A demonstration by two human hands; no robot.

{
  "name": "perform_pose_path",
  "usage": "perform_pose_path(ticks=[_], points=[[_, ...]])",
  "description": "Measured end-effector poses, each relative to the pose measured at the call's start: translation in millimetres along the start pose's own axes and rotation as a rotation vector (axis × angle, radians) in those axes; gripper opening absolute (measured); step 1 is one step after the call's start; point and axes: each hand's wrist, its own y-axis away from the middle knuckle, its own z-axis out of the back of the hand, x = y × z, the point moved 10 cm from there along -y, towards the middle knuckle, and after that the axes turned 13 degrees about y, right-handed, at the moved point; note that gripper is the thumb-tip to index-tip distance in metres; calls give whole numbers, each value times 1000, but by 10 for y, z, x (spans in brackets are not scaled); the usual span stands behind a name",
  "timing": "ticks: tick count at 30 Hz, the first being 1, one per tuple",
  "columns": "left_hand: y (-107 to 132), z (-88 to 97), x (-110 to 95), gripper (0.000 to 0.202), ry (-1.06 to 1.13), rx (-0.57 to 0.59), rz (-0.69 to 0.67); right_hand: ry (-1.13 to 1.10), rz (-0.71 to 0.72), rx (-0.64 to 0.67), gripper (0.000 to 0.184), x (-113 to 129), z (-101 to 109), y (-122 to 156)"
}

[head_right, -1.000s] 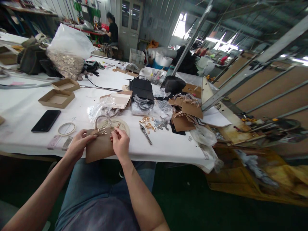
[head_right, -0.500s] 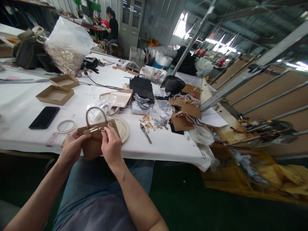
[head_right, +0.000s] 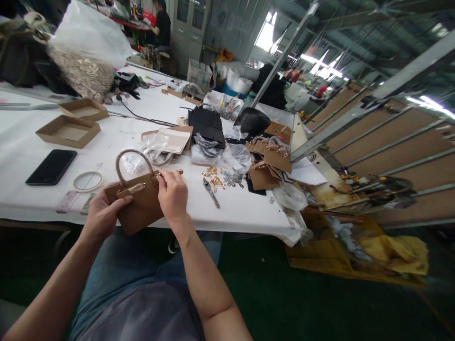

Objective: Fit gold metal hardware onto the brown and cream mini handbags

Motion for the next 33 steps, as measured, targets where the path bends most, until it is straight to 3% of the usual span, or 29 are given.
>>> perform_pose_path(ticks=[6, 10, 14, 22, 33], points=[[51, 181, -107, 63, -133, 74, 8, -231, -233, 127, 22, -287, -63, 95], [98, 326, 109, 56, -63, 47, 106, -378, -346, 254, 22, -520, -258, 293], [140, 350, 313, 61, 28, 5, 199, -430, -412, 340, 21, -676, -424, 394], [62, 327, 288, 61, -119, 67, 179, -327, -396, 443, 18, -741, -442, 411], [145, 397, 404, 64, -43, -4, 208, -299, -308, 392, 17, -754, -485, 540]])
